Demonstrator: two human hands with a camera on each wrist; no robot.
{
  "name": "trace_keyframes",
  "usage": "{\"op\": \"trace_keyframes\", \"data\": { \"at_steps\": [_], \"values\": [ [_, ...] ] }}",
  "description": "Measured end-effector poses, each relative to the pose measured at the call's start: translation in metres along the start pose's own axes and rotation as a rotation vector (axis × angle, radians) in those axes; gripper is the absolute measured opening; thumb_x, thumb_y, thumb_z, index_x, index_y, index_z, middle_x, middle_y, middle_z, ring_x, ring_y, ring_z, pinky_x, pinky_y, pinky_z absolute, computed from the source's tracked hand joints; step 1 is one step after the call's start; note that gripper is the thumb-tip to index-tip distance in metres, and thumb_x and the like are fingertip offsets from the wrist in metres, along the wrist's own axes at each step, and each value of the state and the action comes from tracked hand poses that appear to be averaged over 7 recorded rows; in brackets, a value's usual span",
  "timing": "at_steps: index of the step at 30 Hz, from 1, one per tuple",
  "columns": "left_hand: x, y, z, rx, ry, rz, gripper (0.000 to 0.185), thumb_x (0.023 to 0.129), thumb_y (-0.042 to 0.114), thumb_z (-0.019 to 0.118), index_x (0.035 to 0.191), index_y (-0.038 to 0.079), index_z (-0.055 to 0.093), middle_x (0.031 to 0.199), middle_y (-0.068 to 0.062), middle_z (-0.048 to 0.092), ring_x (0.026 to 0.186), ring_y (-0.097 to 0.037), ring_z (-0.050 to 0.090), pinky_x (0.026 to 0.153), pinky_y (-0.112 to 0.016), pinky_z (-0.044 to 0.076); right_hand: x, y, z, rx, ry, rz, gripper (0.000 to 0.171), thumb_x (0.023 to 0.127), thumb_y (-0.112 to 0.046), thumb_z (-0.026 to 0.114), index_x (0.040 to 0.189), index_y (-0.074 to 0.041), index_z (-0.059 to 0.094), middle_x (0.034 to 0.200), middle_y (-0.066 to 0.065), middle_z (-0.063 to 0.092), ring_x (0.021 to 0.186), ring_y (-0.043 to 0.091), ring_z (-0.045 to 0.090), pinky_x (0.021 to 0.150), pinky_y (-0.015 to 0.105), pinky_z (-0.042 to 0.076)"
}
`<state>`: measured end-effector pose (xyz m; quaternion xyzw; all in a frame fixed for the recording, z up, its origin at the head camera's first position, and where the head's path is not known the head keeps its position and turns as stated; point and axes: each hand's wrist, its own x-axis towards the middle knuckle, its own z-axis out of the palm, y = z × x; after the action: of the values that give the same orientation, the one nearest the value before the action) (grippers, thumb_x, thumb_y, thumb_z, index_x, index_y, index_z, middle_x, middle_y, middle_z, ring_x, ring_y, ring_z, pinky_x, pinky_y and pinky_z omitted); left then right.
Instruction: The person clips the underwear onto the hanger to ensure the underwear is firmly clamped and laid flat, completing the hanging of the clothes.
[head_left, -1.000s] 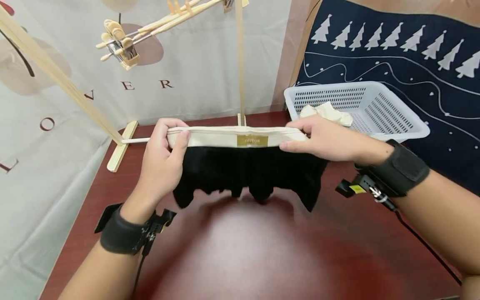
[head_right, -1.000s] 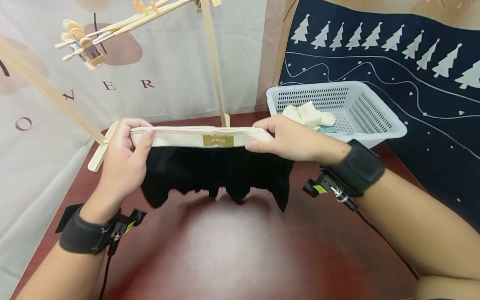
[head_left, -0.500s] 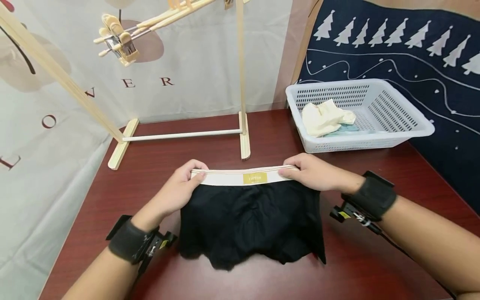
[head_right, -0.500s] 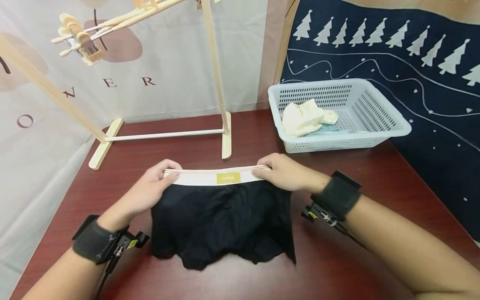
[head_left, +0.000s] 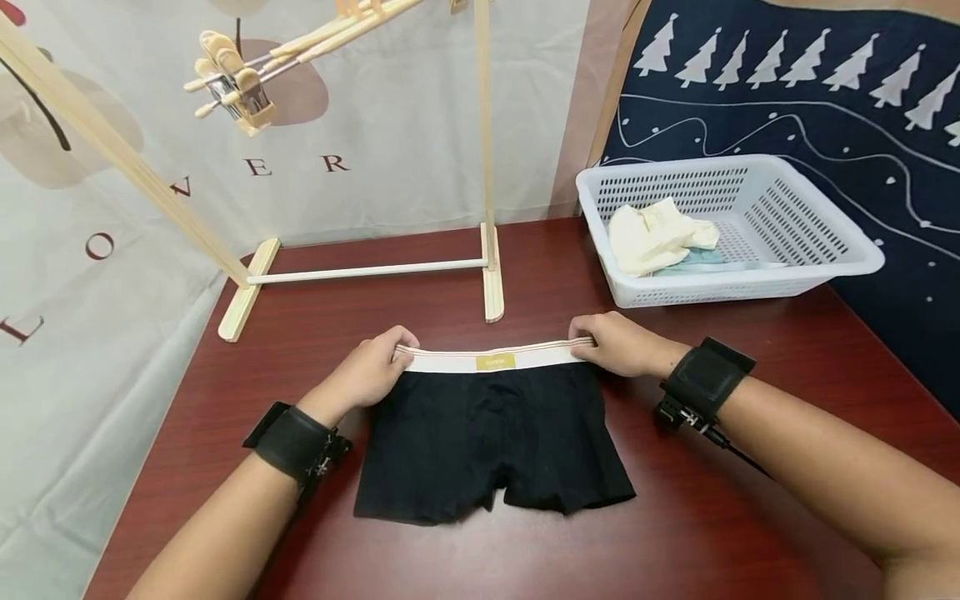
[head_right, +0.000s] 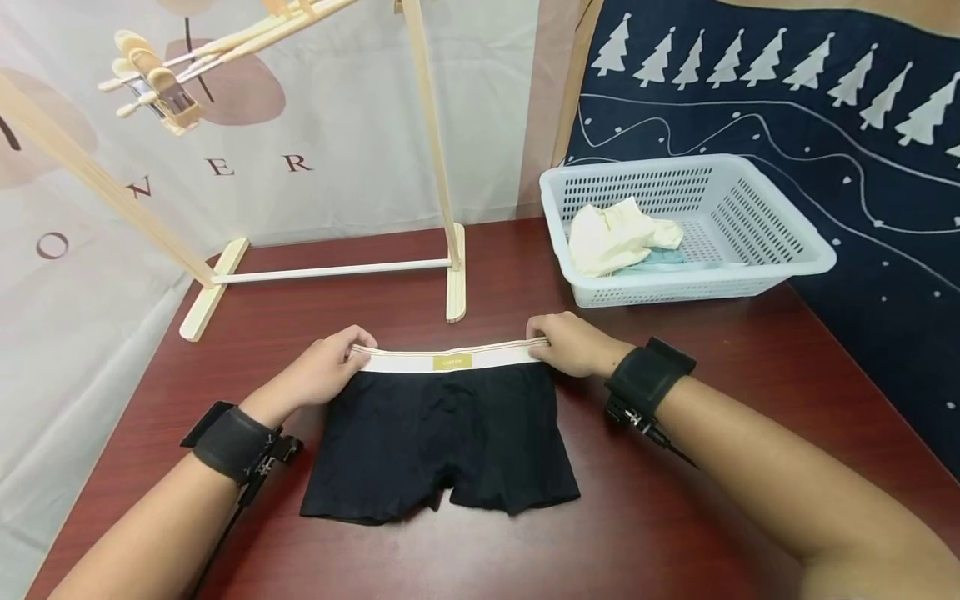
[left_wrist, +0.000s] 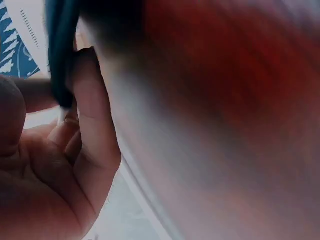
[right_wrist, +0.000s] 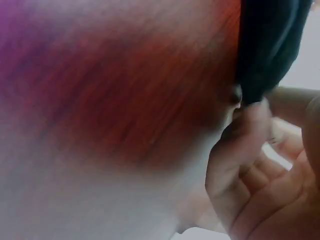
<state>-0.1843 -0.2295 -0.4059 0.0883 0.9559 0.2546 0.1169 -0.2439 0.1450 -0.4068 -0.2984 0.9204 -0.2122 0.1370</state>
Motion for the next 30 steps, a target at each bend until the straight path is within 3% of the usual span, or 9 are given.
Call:
{"op": "trace_keyframes", "data": {
  "at_steps": [4, 6, 8, 10, 13, 15, 17, 23, 30],
  "values": [
    [-0.009, 0.008, -0.005, 0.164, 0.07, 0.007, 0.029, 0.1, 0.024, 0.061, 0.128, 0.015, 0.058, 0.105, -0.009, 0.067, 0.078, -0.021, 0.062, 0.065, -0.037, 0.048, -0.005, -0.008, -0.004, -0.096, 0.099, 0.014, 0.019, 0.092, -0.008, 0.068, 0.11, -0.008, 0.066, 0.093, 0.009, 0.062, 0.078, 0.02, 0.058, 0.072, 0.038, 0.049],
    [-0.015, 0.016, -0.005, 0.234, 0.129, 0.034, 0.031, 0.097, 0.026, 0.067, 0.125, 0.016, 0.06, 0.106, -0.007, 0.065, 0.082, -0.022, 0.062, 0.065, -0.039, 0.049, -0.008, -0.016, -0.005, -0.159, 0.166, -0.024, 0.021, 0.089, -0.009, 0.071, 0.109, -0.008, 0.067, 0.098, 0.009, 0.061, 0.082, 0.02, 0.058, 0.073, 0.038, 0.05],
    [-0.021, 0.025, -0.005, 0.268, 0.152, 0.099, 0.028, 0.094, 0.026, 0.071, 0.119, 0.017, 0.063, 0.105, -0.005, 0.063, 0.087, -0.022, 0.061, 0.069, -0.041, 0.051, -0.013, -0.025, -0.004, -0.172, 0.178, -0.097, 0.018, 0.086, -0.011, 0.075, 0.102, -0.011, 0.067, 0.095, 0.006, 0.059, 0.081, 0.018, 0.058, 0.072, 0.035, 0.05],
    [-0.025, 0.034, -0.005, 0.274, 0.093, 0.192, 0.023, 0.091, 0.026, 0.074, 0.111, 0.018, 0.065, 0.099, -0.003, 0.063, 0.086, -0.019, 0.06, 0.071, -0.04, 0.051, -0.017, -0.036, -0.001, -0.149, 0.107, -0.21, 0.015, 0.084, -0.014, 0.078, 0.091, -0.014, 0.065, 0.087, 0.002, 0.057, 0.076, 0.013, 0.054, 0.069, 0.03, 0.047],
    [-0.031, 0.042, -0.001, 0.247, -0.111, 0.297, 0.018, 0.09, 0.027, 0.076, 0.101, 0.02, 0.063, 0.086, 0.003, 0.059, 0.075, -0.012, 0.056, 0.07, -0.033, 0.048, -0.027, -0.047, 0.006, -0.084, -0.108, -0.325, 0.021, 0.082, -0.017, 0.08, 0.08, -0.018, 0.059, 0.077, -0.004, 0.052, 0.071, 0.004, 0.047, 0.065, 0.022, 0.042],
    [-0.034, 0.041, 0.002, 0.224, -0.227, 0.316, 0.018, 0.089, 0.026, 0.076, 0.097, 0.02, 0.062, 0.079, 0.005, 0.055, 0.07, -0.009, 0.051, 0.069, -0.029, 0.045, -0.033, -0.049, 0.009, -0.053, -0.225, -0.333, 0.024, 0.082, -0.016, 0.08, 0.076, -0.019, 0.057, 0.071, -0.007, 0.049, 0.065, 0.001, 0.043, 0.061, 0.02, 0.039],
    [-0.037, 0.037, 0.004, 0.201, -0.287, 0.301, 0.019, 0.089, 0.024, 0.077, 0.095, 0.02, 0.06, 0.077, 0.005, 0.053, 0.067, -0.008, 0.049, 0.068, -0.027, 0.044, -0.038, -0.047, 0.009, -0.031, -0.286, -0.305, 0.024, 0.081, -0.014, 0.079, 0.074, -0.02, 0.057, 0.067, -0.009, 0.048, 0.06, -0.001, 0.042, 0.058, 0.019, 0.038],
    [-0.044, 0.023, 0.001, 0.13, -0.312, 0.269, 0.022, 0.086, 0.017, 0.079, 0.092, 0.019, 0.059, 0.076, 0.002, 0.052, 0.064, -0.009, 0.048, 0.065, -0.026, 0.043, -0.048, -0.031, 0.0, 0.058, -0.357, -0.181, 0.023, 0.08, -0.008, 0.076, 0.073, -0.017, 0.056, 0.06, -0.011, 0.046, 0.053, 0.001, 0.045, 0.055, 0.019, 0.04],
    [-0.047, 0.021, -0.004, 0.104, -0.332, 0.284, 0.02, 0.087, 0.018, 0.078, 0.094, 0.018, 0.059, 0.075, 0.003, 0.052, 0.064, -0.008, 0.048, 0.064, -0.024, 0.043, -0.044, -0.031, 0.0, 0.036, -0.375, -0.167, 0.02, 0.078, -0.009, 0.072, 0.071, -0.019, 0.056, 0.06, -0.011, 0.048, 0.054, 0.002, 0.045, 0.056, 0.019, 0.039]
  ]
}}
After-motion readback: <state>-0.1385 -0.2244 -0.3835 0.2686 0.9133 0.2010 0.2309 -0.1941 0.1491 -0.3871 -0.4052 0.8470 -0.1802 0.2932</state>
